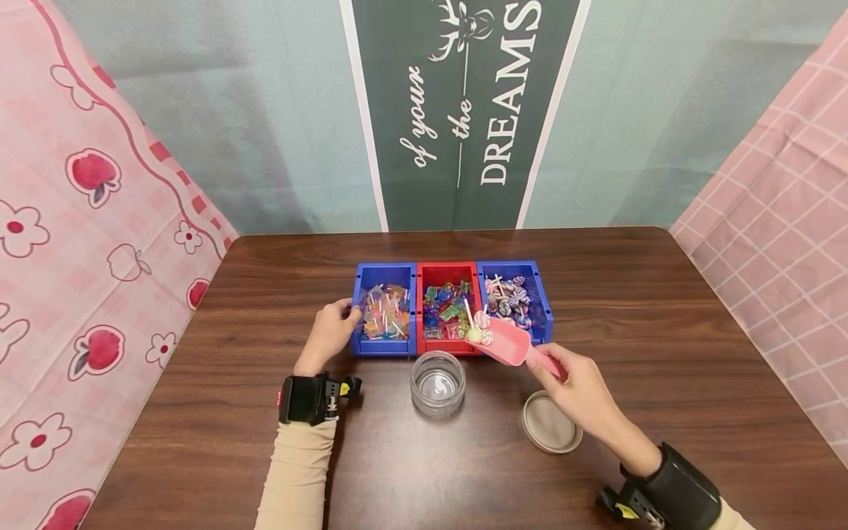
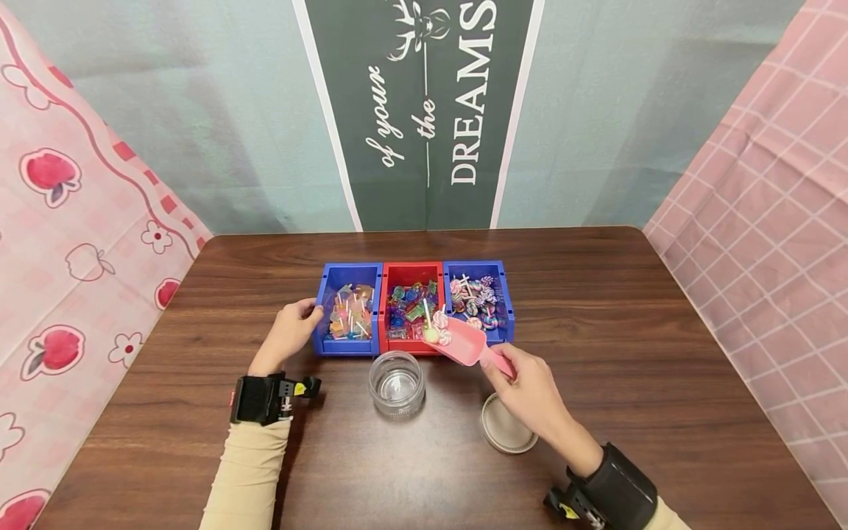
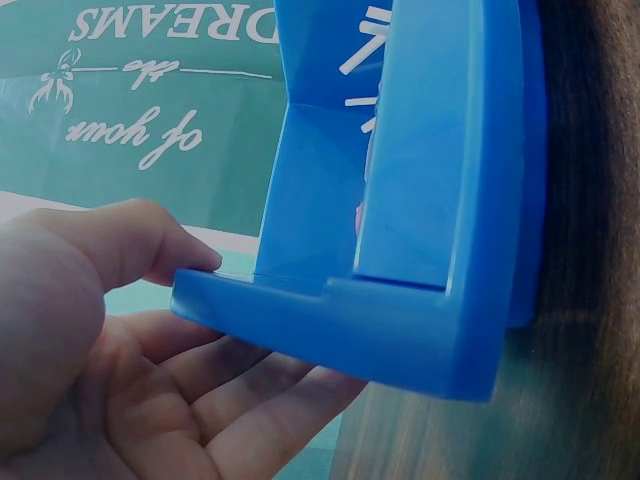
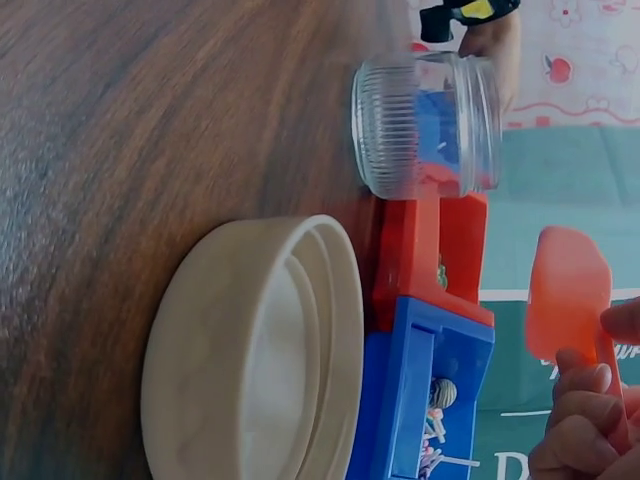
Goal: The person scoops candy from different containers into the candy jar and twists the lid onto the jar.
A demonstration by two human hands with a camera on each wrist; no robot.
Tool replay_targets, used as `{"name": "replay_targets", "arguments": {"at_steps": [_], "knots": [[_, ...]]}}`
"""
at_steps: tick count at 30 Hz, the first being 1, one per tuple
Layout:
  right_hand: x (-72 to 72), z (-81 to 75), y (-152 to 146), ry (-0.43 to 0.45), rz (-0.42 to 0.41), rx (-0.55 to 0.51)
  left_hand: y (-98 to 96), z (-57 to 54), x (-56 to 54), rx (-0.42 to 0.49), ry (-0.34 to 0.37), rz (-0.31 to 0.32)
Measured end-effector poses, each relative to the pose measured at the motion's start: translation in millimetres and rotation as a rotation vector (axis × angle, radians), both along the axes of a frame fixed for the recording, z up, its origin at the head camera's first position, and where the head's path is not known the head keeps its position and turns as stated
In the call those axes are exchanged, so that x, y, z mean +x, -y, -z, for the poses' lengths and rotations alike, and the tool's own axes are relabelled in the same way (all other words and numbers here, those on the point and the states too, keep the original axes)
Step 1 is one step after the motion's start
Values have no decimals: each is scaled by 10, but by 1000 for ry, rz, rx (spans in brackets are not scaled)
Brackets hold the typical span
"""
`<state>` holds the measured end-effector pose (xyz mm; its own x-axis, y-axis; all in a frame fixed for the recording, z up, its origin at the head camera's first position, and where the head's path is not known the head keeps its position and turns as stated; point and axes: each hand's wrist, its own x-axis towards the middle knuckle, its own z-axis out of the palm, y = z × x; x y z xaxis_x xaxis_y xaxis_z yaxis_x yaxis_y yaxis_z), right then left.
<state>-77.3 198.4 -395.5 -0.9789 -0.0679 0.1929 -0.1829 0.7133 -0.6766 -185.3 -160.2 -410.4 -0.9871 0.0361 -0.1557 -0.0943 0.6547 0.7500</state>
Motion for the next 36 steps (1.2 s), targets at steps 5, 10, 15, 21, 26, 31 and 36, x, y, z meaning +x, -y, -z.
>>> {"name": "replay_targets", "arguments": {"at_steps": [5,10,15,21,26,31,36], "knots": [[29,-22,22,7,-65,-13,0,3,0,-7,-7,4],[48,-13,31,-9,-127,-9,4,-8,4,-15,-40,-1],[56,6,37,-3,-187,3,25,-19,12,-26,-56,8],[78,-9,50,42,-229,21,57,-46,28,-44,-51,17],[74,-23,58,30,-260,38,70,-47,22,-52,-28,22],[54,-24,55,-9,-294,67,80,-61,22,-61,-8,30],[43,-52,61,-27,-322,106,93,-52,26,-54,9,36]]}}
